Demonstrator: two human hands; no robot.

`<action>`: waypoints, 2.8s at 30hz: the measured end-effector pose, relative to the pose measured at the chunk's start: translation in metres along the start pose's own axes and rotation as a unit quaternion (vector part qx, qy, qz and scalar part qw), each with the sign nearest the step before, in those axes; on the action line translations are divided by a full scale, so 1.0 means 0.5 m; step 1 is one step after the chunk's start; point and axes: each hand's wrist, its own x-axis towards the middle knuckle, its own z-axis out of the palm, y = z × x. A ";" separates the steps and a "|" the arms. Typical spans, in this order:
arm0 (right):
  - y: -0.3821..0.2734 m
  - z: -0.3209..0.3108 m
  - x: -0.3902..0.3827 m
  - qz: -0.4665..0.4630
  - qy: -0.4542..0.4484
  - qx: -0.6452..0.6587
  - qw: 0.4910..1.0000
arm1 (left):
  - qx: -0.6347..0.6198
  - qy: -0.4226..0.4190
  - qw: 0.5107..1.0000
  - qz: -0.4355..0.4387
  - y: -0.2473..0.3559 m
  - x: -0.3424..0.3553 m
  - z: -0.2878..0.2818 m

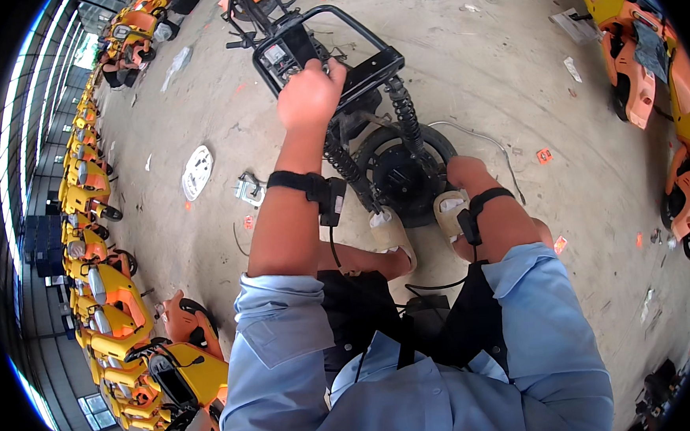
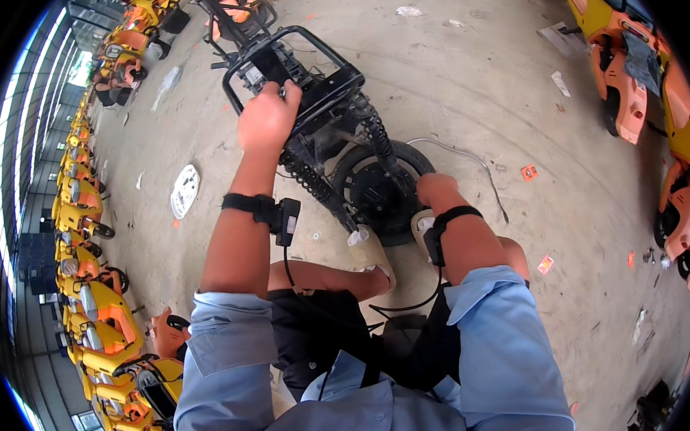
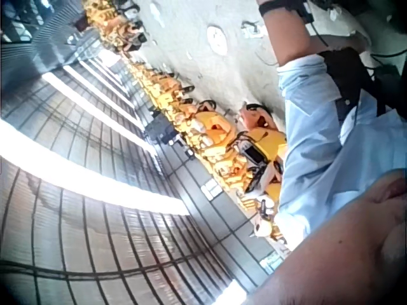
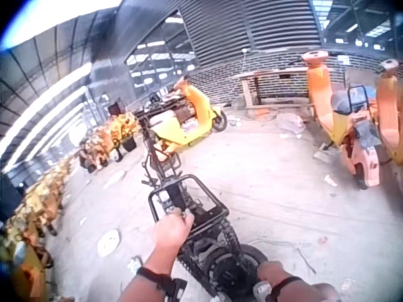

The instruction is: The person uses a wrench to loosen and tighten bolts on the wheel and frame of a scooter while sitting on the floor.

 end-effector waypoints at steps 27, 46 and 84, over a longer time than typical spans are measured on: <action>-0.150 0.142 0.012 0.144 0.184 0.093 0.968 | -0.003 -0.016 1.000 -0.005 -0.004 -0.007 0.011; 0.010 0.057 0.022 0.092 0.109 0.079 0.987 | -0.012 -0.009 1.000 -0.008 -0.006 -0.003 0.013; 0.108 0.143 0.016 0.021 0.140 0.147 0.979 | -0.030 -0.022 0.998 -0.040 0.006 -0.003 0.003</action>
